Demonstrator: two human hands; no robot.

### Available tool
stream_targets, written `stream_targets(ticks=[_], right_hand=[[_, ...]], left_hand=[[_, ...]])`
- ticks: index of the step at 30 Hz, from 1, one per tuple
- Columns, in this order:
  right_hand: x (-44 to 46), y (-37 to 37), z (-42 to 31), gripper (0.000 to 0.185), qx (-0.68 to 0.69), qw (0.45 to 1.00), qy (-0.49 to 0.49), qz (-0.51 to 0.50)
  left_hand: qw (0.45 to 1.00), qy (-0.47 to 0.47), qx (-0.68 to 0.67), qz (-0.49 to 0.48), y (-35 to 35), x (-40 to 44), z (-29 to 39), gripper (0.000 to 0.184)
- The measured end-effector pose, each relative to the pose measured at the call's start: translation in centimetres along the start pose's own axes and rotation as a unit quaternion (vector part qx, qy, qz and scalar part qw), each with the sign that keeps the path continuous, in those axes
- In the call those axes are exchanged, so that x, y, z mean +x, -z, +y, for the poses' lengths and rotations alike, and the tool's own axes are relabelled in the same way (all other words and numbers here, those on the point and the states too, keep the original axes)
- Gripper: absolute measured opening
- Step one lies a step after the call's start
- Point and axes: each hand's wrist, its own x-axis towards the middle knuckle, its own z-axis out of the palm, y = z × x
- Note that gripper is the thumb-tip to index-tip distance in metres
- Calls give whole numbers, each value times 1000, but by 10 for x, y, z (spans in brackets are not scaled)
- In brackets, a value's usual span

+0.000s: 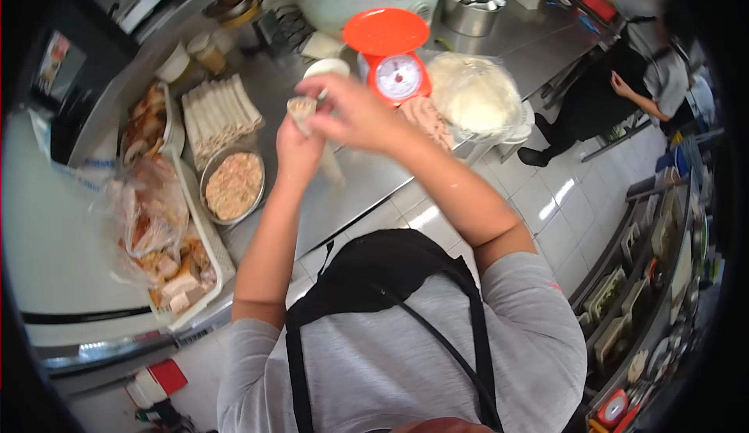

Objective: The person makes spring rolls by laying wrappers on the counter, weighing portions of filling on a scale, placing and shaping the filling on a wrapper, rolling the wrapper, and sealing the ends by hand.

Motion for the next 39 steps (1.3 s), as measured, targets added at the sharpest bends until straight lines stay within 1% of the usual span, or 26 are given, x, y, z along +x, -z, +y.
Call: stream_targets(ticks=[1, 2, 3, 6, 10, 13, 14, 16, 19, 21, 24, 25, 27, 28, 31, 33, 34, 36, 39], right_hand=[[2, 8, 1, 37, -18, 1000, 16, 19], [4, 19, 2, 31, -38, 998, 13, 45], [5, 29, 0, 26, -12, 999, -11, 50], [0, 42, -8, 23, -16, 998, -52, 45], [-9, 28, -13, 32, -106, 993, 49, -11], [-12, 13, -20, 42, -130, 989, 73, -24], [-12, 7, -20, 44, -133, 988, 77, -20], [-14, -1, -17, 47, -147, 986, 79, -12], [-13, -12, -19, 51, -159, 984, 78, -22], [-10, -15, -19, 55, -174, 980, 85, -40], [-3, -22, -18, 44, -177, 976, 124, -6], [0, -21, -19, 41, -172, 976, 131, -17], [8, -18, -22, 34, -163, 975, 146, -40], [12, -17, -25, 31, -139, 979, 135, -63], [28, -12, -33, 24, -87, 980, 111, -140], [35, -6, -35, 22, -76, 971, 107, -200], [36, -5, -35, 21, -99, 969, 111, -196], [33, -4, -36, 21, -145, 964, 119, -188], [23, -14, -33, 20, -154, 966, 191, -75]], left_hand=[[998, 52, -36, -5, 4, 0, 3, 23], [992, 101, -75, -11, 8, 3, 10, 20], [982, 147, -115, -18, 11, 5, 15, 16], [981, 119, -155, -18, 18, 6, 21, 12], [980, 135, -146, -22, 24, 7, 22, 11], [986, 131, -105, -21, 26, 7, 20, 14], [983, 115, -140, -17, 25, 6, 17, 16], [984, 116, -127, -33, 26, 5, 22, 18], [982, 145, -113, -49, 29, 4, 32, 18], [979, 143, -124, -80, 33, 4, 31, 18], [973, 142, -144, -108, 36, 3, 27, 17], [972, 141, -151, -114, 37, 4, 26, 17], [968, 118, -138, -171, 43, 5, 28, 14], [965, 107, -131, -200, 45, 6, 30, 12], [952, 78, -76, -286, 51, 9, 36, 17], [947, 105, -49, -301, 56, 11, 41, 16], [943, 119, -35, -309, 58, 11, 43, 15], [966, 103, -26, -236, 55, 9, 48, 15], [989, 78, 15, -123, 51, 5, 51, 17]])
